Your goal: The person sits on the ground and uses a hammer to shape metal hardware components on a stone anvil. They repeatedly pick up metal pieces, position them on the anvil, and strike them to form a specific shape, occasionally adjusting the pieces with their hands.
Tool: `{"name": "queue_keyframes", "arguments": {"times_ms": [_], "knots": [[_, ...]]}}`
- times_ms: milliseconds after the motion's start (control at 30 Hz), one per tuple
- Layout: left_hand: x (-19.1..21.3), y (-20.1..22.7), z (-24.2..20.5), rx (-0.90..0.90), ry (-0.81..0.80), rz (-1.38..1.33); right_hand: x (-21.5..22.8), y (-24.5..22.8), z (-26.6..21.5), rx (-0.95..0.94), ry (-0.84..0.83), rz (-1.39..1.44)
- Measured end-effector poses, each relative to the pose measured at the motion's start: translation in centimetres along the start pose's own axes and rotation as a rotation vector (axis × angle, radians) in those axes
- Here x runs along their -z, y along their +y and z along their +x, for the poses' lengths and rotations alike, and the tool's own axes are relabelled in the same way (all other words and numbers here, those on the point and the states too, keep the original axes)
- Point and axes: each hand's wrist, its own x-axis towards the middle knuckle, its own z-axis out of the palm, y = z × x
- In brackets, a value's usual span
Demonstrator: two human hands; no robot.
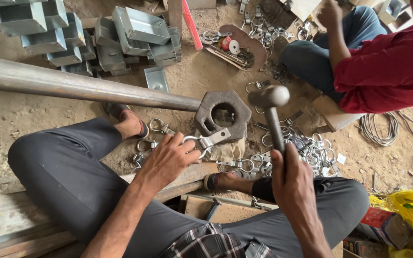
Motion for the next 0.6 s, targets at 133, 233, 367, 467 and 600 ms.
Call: {"name": "queue_keyframes", "arguments": {"times_ms": [133, 233, 367, 467, 600], "knots": [[-0.1, -0.6, 0.2, -0.055, 0.085, 0.030, -0.5, -1.4, 0.2, -0.104, 0.041, 0.187], [-0.4, -0.6, 0.0, -0.091, 0.151, 0.166, -3.7, -1.3, -0.1, -0.035, -0.035, 0.236], [0.0, -0.2, 0.1, -0.057, 0.060, 0.061, -5.8, 0.3, -0.4, 0.007, -0.220, 0.058], [0.5, 0.0, -0.2, -0.068, 0.040, 0.112, -4.9, 1.6, -0.1, 0.066, -0.216, 0.141], [0.4, 0.0, -0.3, -0.043, 0.103, 0.138, -1.9, 2.0, 0.4, -0.174, -0.206, 0.142]]}}
